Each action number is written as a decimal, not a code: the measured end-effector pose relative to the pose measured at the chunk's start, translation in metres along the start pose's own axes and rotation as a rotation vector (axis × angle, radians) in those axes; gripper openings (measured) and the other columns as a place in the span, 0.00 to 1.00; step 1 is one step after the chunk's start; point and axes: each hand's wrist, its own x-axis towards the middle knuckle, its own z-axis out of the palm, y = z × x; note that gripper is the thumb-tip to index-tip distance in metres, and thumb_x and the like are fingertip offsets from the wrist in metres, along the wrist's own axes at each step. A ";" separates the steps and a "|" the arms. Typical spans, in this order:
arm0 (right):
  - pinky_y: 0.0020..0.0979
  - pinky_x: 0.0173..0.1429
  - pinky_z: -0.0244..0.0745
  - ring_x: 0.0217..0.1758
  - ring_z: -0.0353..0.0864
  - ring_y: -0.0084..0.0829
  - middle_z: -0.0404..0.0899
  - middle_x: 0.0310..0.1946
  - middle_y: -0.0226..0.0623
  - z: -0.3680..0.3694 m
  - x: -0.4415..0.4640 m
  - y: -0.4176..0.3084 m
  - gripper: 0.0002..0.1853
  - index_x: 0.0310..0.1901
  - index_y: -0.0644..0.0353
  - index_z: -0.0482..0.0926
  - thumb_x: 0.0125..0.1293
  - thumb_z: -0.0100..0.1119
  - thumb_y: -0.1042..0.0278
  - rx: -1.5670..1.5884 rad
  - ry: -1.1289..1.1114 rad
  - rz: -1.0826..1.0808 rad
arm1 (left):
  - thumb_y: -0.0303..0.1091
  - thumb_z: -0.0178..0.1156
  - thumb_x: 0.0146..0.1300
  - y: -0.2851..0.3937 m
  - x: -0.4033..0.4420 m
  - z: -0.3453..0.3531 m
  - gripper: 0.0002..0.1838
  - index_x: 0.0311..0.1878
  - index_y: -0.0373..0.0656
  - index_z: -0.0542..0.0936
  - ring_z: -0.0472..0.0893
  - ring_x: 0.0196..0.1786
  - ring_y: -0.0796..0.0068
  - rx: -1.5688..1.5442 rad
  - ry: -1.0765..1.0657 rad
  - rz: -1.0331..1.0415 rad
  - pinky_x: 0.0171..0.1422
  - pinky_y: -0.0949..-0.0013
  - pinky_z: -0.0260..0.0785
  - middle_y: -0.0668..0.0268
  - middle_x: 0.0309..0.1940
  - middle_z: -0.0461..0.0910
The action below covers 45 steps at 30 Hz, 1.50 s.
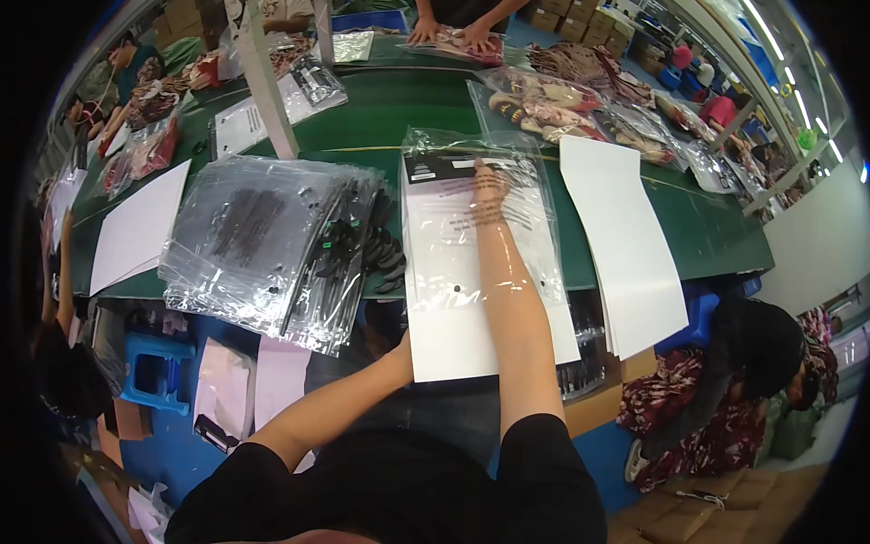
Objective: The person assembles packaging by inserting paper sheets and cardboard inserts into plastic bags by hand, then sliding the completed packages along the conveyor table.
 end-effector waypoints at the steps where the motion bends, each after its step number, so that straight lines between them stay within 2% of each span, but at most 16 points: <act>1: 0.43 0.46 0.79 0.50 0.82 0.42 0.82 0.52 0.45 0.002 0.010 0.017 0.32 0.59 0.57 0.76 0.61 0.69 0.43 0.184 -0.014 -0.071 | 0.36 0.39 0.80 -0.002 -0.001 -0.002 0.24 0.75 0.41 0.62 0.73 0.69 0.60 0.027 -0.009 0.002 0.72 0.59 0.67 0.57 0.70 0.71; 4: 0.39 0.44 0.79 0.38 0.83 0.41 0.84 0.43 0.39 -0.019 -0.037 0.005 0.28 0.54 0.58 0.78 0.61 0.71 0.46 0.736 -0.312 0.188 | 0.35 0.40 0.80 -0.004 -0.006 -0.003 0.24 0.75 0.42 0.62 0.73 0.69 0.60 0.082 -0.044 -0.003 0.72 0.58 0.68 0.57 0.69 0.71; 7: 0.34 0.35 0.76 0.26 0.76 0.37 0.81 0.31 0.31 -0.022 -0.046 -0.004 0.22 0.52 0.55 0.77 0.63 0.72 0.52 0.908 -0.481 0.185 | 0.35 0.43 0.77 0.008 -0.007 0.003 0.24 0.73 0.40 0.66 0.74 0.69 0.61 -0.578 0.060 -0.090 0.71 0.57 0.69 0.56 0.69 0.71; 8: 0.34 0.35 0.76 0.26 0.76 0.37 0.81 0.31 0.31 -0.022 -0.037 -0.002 0.22 0.52 0.55 0.77 0.63 0.72 0.52 0.910 -0.477 0.178 | 0.33 0.46 0.75 0.012 -0.008 0.005 0.23 0.71 0.40 0.68 0.74 0.65 0.60 -0.530 0.068 -0.083 0.68 0.56 0.70 0.56 0.66 0.72; 10: 0.31 0.37 0.76 0.33 0.79 0.32 0.82 0.35 0.28 -0.016 -0.003 0.013 0.17 0.46 0.53 0.80 0.66 0.68 0.49 0.858 -0.626 0.399 | 0.31 0.50 0.71 0.018 -0.012 0.015 0.21 0.66 0.39 0.71 0.76 0.58 0.57 -0.073 0.046 -0.014 0.61 0.56 0.72 0.55 0.58 0.74; 12: 0.29 0.39 0.76 0.37 0.81 0.30 0.83 0.37 0.26 -0.006 0.054 0.049 0.16 0.42 0.52 0.81 0.68 0.66 0.48 0.833 -0.696 0.506 | 0.29 0.55 0.67 0.022 -0.018 0.033 0.20 0.61 0.38 0.74 0.78 0.51 0.55 1.092 0.055 0.187 0.55 0.55 0.73 0.55 0.51 0.77; 13: 0.28 0.39 0.77 0.36 0.81 0.29 0.83 0.36 0.26 -0.001 0.086 0.070 0.15 0.42 0.52 0.82 0.68 0.66 0.48 0.712 -0.776 0.367 | 0.28 0.57 0.64 0.025 -0.021 0.042 0.19 0.59 0.38 0.76 0.79 0.48 0.54 1.279 0.067 0.233 0.52 0.55 0.74 0.54 0.47 0.78; 22: 0.32 0.45 0.79 0.37 0.81 0.33 0.82 0.35 0.34 0.000 -0.063 -0.045 0.08 0.40 0.57 0.82 0.70 0.63 0.62 1.326 -0.354 0.307 | 0.25 0.60 0.61 0.038 -0.014 0.046 0.18 0.55 0.37 0.78 0.83 0.38 0.54 1.470 0.086 0.248 0.40 0.59 0.76 0.54 0.38 0.81; 26: 0.36 0.52 0.79 0.45 0.83 0.39 0.83 0.42 0.41 -0.008 -0.049 0.007 0.08 0.46 0.61 0.82 0.70 0.61 0.67 0.777 -0.609 -0.002 | 0.26 0.59 0.63 0.039 -0.010 0.048 0.16 0.55 0.38 0.77 0.84 0.37 0.56 1.496 0.113 0.229 0.39 0.60 0.76 0.55 0.37 0.81; 29: 0.40 0.65 0.73 0.60 0.78 0.46 0.79 0.58 0.48 -0.066 -0.148 -0.012 0.20 0.59 0.66 0.76 0.68 0.61 0.69 -0.198 -0.705 -0.563 | 0.26 0.59 0.63 0.042 -0.011 0.053 0.15 0.54 0.39 0.77 0.84 0.36 0.56 1.488 0.142 0.204 0.38 0.59 0.76 0.55 0.36 0.81; 32: 0.39 0.77 0.61 0.76 0.64 0.48 0.67 0.71 0.51 -0.163 -0.225 -0.017 0.32 0.71 0.65 0.67 0.67 0.62 0.63 -0.732 -0.924 -1.229 | 0.27 0.59 0.64 0.046 -0.015 0.051 0.14 0.53 0.39 0.78 0.83 0.36 0.55 1.490 0.157 0.149 0.38 0.59 0.76 0.55 0.35 0.81; 35: 0.37 0.65 0.73 0.61 0.80 0.42 0.82 0.57 0.46 -0.238 -0.306 -0.131 0.26 0.65 0.65 0.75 0.70 0.62 0.60 -0.884 -1.432 -0.343 | 0.27 0.58 0.67 0.037 -0.021 0.040 0.15 0.57 0.40 0.79 0.83 0.36 0.53 1.382 0.069 0.212 0.38 0.56 0.76 0.54 0.34 0.81; 37: 0.34 0.58 0.76 0.53 0.83 0.33 0.86 0.50 0.44 -0.277 -0.301 -0.164 0.26 0.63 0.68 0.76 0.70 0.62 0.60 -0.563 -1.447 -0.386 | 0.28 0.58 0.67 0.045 -0.020 0.043 0.15 0.56 0.40 0.79 0.83 0.36 0.52 1.338 0.121 0.212 0.38 0.56 0.76 0.53 0.33 0.82; 39: 0.34 0.62 0.75 0.54 0.83 0.33 0.85 0.53 0.46 -0.298 -0.282 -0.167 0.21 0.59 0.71 0.79 0.71 0.59 0.63 -0.312 -0.822 -0.166 | 0.29 0.59 0.69 0.054 -0.018 0.048 0.13 0.55 0.40 0.80 0.84 0.35 0.51 1.246 0.182 0.219 0.38 0.55 0.76 0.53 0.33 0.82; 41: 0.32 0.58 0.75 0.52 0.81 0.30 0.84 0.52 0.44 -0.300 -0.241 -0.148 0.25 0.61 0.74 0.76 0.70 0.63 0.62 -0.376 -0.377 -0.471 | 0.29 0.59 0.69 0.058 -0.021 0.047 0.13 0.55 0.39 0.80 0.84 0.36 0.50 1.235 0.175 0.236 0.38 0.55 0.76 0.53 0.33 0.82; 45: 0.32 0.59 0.75 0.52 0.82 0.33 0.83 0.52 0.48 -0.301 -0.165 -0.090 0.25 0.60 0.78 0.74 0.70 0.62 0.65 -0.338 -0.437 -0.130 | 0.29 0.60 0.68 0.065 -0.026 0.040 0.13 0.54 0.38 0.80 0.84 0.36 0.49 1.197 0.138 0.283 0.39 0.55 0.77 0.52 0.34 0.84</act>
